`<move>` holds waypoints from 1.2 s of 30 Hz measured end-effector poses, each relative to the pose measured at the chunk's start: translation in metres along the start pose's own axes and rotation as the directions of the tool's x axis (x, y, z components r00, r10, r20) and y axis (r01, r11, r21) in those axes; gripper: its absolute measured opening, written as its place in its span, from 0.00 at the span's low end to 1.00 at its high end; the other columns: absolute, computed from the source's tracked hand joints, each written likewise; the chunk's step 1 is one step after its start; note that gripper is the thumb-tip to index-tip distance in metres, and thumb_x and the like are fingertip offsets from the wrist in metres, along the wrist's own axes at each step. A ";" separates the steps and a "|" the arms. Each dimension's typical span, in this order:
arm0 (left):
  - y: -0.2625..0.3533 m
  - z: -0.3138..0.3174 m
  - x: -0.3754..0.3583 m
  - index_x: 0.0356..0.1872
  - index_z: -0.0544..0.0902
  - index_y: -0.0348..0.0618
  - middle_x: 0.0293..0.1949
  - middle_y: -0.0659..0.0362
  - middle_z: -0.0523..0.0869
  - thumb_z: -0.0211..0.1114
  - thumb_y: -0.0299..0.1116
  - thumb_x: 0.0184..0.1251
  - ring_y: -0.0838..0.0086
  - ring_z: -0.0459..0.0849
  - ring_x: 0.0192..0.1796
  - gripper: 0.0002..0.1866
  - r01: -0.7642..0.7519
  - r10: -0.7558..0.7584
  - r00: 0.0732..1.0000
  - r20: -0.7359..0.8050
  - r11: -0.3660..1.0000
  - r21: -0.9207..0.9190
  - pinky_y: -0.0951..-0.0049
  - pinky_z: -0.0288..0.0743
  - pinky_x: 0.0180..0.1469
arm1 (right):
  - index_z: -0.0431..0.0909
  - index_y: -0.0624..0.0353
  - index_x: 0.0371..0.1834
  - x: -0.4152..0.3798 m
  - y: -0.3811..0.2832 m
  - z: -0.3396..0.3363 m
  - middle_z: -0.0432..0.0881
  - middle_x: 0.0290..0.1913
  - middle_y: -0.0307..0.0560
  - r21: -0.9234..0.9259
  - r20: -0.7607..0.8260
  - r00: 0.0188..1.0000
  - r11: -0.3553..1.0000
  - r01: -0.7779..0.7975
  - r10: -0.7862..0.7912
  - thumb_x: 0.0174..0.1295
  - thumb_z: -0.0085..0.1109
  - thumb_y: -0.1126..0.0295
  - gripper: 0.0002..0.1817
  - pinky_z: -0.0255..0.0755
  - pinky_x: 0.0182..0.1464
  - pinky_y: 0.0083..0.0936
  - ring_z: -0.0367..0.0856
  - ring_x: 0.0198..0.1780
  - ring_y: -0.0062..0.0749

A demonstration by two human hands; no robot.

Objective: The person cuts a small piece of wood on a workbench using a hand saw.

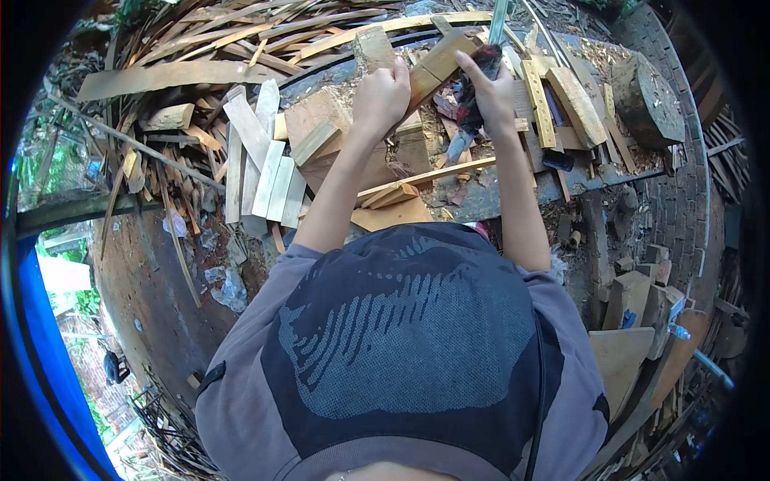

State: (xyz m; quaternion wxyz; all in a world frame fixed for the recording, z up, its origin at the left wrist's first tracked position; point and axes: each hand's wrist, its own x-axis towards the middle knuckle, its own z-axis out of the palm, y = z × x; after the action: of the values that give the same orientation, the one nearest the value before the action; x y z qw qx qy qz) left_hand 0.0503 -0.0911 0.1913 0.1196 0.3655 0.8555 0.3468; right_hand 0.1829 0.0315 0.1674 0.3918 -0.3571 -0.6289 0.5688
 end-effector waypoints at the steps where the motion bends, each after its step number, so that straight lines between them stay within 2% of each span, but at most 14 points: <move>1: -0.011 0.012 0.006 0.26 0.84 0.30 0.29 0.35 0.83 0.41 0.48 0.72 0.43 0.84 0.39 0.31 -0.010 0.010 1.000 -0.001 0.999 0.048 0.51 0.75 0.48 | 0.76 0.64 0.42 -0.001 0.008 0.002 0.81 0.38 0.43 0.057 0.011 0.999 0.997 -0.048 0.048 0.50 0.73 0.53 0.27 0.74 0.43 0.21 0.78 0.35 0.22; 6: -0.075 0.087 0.038 0.24 0.85 0.35 0.27 0.43 0.85 0.46 0.47 0.69 0.48 0.83 0.34 0.28 -0.153 0.174 0.982 -0.070 0.961 0.230 0.54 0.76 0.44 | 0.74 0.60 0.41 -0.015 0.088 0.027 0.78 0.34 0.36 0.258 -0.157 0.909 0.904 -0.340 0.387 0.53 0.74 0.62 0.20 0.71 0.34 0.22 0.75 0.31 0.20; 7: -0.088 0.099 0.042 0.23 0.85 0.35 0.25 0.44 0.85 0.48 0.47 0.69 0.49 0.83 0.32 0.27 -0.185 0.226 0.968 -0.108 0.937 0.298 0.55 0.76 0.43 | 0.74 0.61 0.44 -0.015 0.121 0.033 0.78 0.36 0.38 0.281 -0.166 0.928 0.918 -0.278 0.332 0.53 0.73 0.63 0.21 0.71 0.37 0.22 0.75 0.33 0.20; 8: -0.101 0.108 0.047 0.28 0.85 0.34 0.34 0.42 0.85 0.50 0.48 0.67 0.52 0.80 0.39 0.26 -0.178 0.203 0.979 -0.020 0.899 0.400 0.57 0.74 0.46 | 0.74 0.62 0.46 -0.011 0.154 0.039 0.78 0.39 0.39 0.307 -0.175 0.946 0.928 -0.212 0.274 0.54 0.73 0.63 0.23 0.71 0.40 0.21 0.75 0.36 0.21; 11: -0.129 0.131 0.048 0.39 0.82 0.32 0.52 0.38 0.78 0.51 0.51 0.67 0.52 0.74 0.51 0.27 -0.069 0.111 0.991 -0.075 0.902 0.426 0.55 0.68 0.54 | 0.72 0.63 0.50 -0.014 0.183 0.043 0.79 0.43 0.41 0.362 -0.164 0.931 0.898 -0.251 0.326 0.54 0.73 0.63 0.25 0.71 0.45 0.22 0.76 0.40 0.23; 12: -0.125 0.126 0.049 0.52 0.75 0.32 0.66 0.36 0.61 0.50 0.54 0.67 0.49 0.62 0.64 0.30 0.024 -0.062 0.994 0.091 0.928 0.373 0.51 0.57 0.64 | 0.73 0.63 0.50 -0.012 0.189 0.039 0.79 0.43 0.40 0.370 -0.130 0.925 0.883 -0.290 0.358 0.53 0.73 0.63 0.26 0.71 0.45 0.22 0.76 0.41 0.22; 13: -0.127 0.129 0.049 0.55 0.73 0.32 0.67 0.36 0.59 0.50 0.54 0.67 0.48 0.59 0.66 0.32 -0.004 -0.014 0.999 0.042 0.918 0.396 0.51 0.54 0.66 | 0.73 0.63 0.51 -0.010 0.197 0.034 0.79 0.43 0.40 0.374 -0.094 0.915 0.866 -0.333 0.392 0.53 0.74 0.63 0.26 0.71 0.45 0.21 0.76 0.41 0.21; 14: -0.126 0.131 0.047 0.58 0.71 0.31 0.68 0.36 0.57 0.50 0.54 0.67 0.48 0.56 0.69 0.33 -0.028 0.034 0.999 -0.006 0.908 0.419 0.51 0.52 0.68 | 0.75 0.61 0.45 -0.011 0.205 0.030 0.80 0.38 0.40 0.324 -0.084 0.938 0.899 -0.294 0.337 0.57 0.70 0.58 0.21 0.70 0.44 0.24 0.76 0.39 0.22; 17: -0.126 0.144 0.050 0.64 0.65 0.31 0.71 0.37 0.52 0.49 0.55 0.67 0.47 0.48 0.74 0.36 -0.001 0.030 0.998 -0.062 0.904 0.429 0.52 0.43 0.73 | 0.74 0.64 0.44 -0.012 0.193 0.014 0.82 0.38 0.48 -0.210 -0.192 0.939 0.923 -0.323 0.285 0.61 0.64 0.51 0.24 0.71 0.47 0.30 0.80 0.41 0.34; 18: -0.125 0.146 0.053 0.65 0.64 0.31 0.71 0.37 0.50 0.49 0.55 0.67 0.46 0.45 0.75 0.37 0.026 0.003 0.998 -0.068 0.907 0.421 0.52 0.40 0.74 | 0.72 0.66 0.45 -0.014 0.173 0.009 0.82 0.40 0.58 -0.402 -0.204 0.945 0.859 -0.318 0.254 0.64 0.56 0.46 0.28 0.71 0.49 0.37 0.81 0.44 0.48; 19: -0.126 0.149 0.054 0.66 0.63 0.31 0.72 0.36 0.50 0.49 0.55 0.67 0.46 0.44 0.75 0.38 0.016 0.013 0.998 -0.064 0.907 0.420 0.53 0.39 0.75 | 0.68 0.62 0.49 -0.019 0.145 0.002 0.82 0.39 0.67 -0.455 -0.150 0.958 0.843 -0.286 0.244 0.67 0.49 0.47 0.26 0.72 0.46 0.46 0.81 0.44 0.60; 21: -0.128 0.151 0.061 0.66 0.63 0.30 0.72 0.36 0.48 0.48 0.54 0.67 0.47 0.43 0.76 0.38 -0.005 0.034 0.997 -0.063 0.908 0.418 0.53 0.38 0.75 | 0.67 0.62 0.46 -0.031 0.127 -0.004 0.81 0.32 0.69 -0.543 -0.048 0.996 0.835 -0.086 0.071 0.69 0.47 0.51 0.22 0.73 0.40 0.51 0.82 0.37 0.63; 25: -0.127 0.152 0.064 0.65 0.63 0.29 0.72 0.35 0.50 0.49 0.50 0.65 0.47 0.44 0.75 0.36 -0.048 0.076 0.996 -0.048 0.904 0.425 0.54 0.41 0.75 | 0.64 0.62 0.42 -0.069 0.118 -0.010 0.80 0.22 0.65 -0.768 0.205 0.974 0.632 0.103 0.092 0.69 0.47 0.54 0.19 0.73 0.29 0.52 0.80 0.28 0.64; 36: -0.127 0.149 0.068 0.60 0.66 0.22 0.71 0.32 0.53 0.51 0.45 0.61 0.46 0.46 0.75 0.35 -0.013 0.027 0.999 -0.029 0.910 0.415 0.55 0.42 0.75 | 0.64 0.59 0.43 -0.092 0.124 -0.002 0.81 0.25 0.63 -0.792 0.219 0.952 0.608 0.047 0.212 0.70 0.46 0.56 0.16 0.73 0.31 0.53 0.80 0.30 0.63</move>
State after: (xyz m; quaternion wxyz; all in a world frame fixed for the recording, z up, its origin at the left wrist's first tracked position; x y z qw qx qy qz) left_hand 0.0018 -0.0303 -0.0003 0.0211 0.3853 0.9077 0.1647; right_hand 0.2251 -0.0381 0.0359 0.0704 -0.4342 -0.8475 0.2972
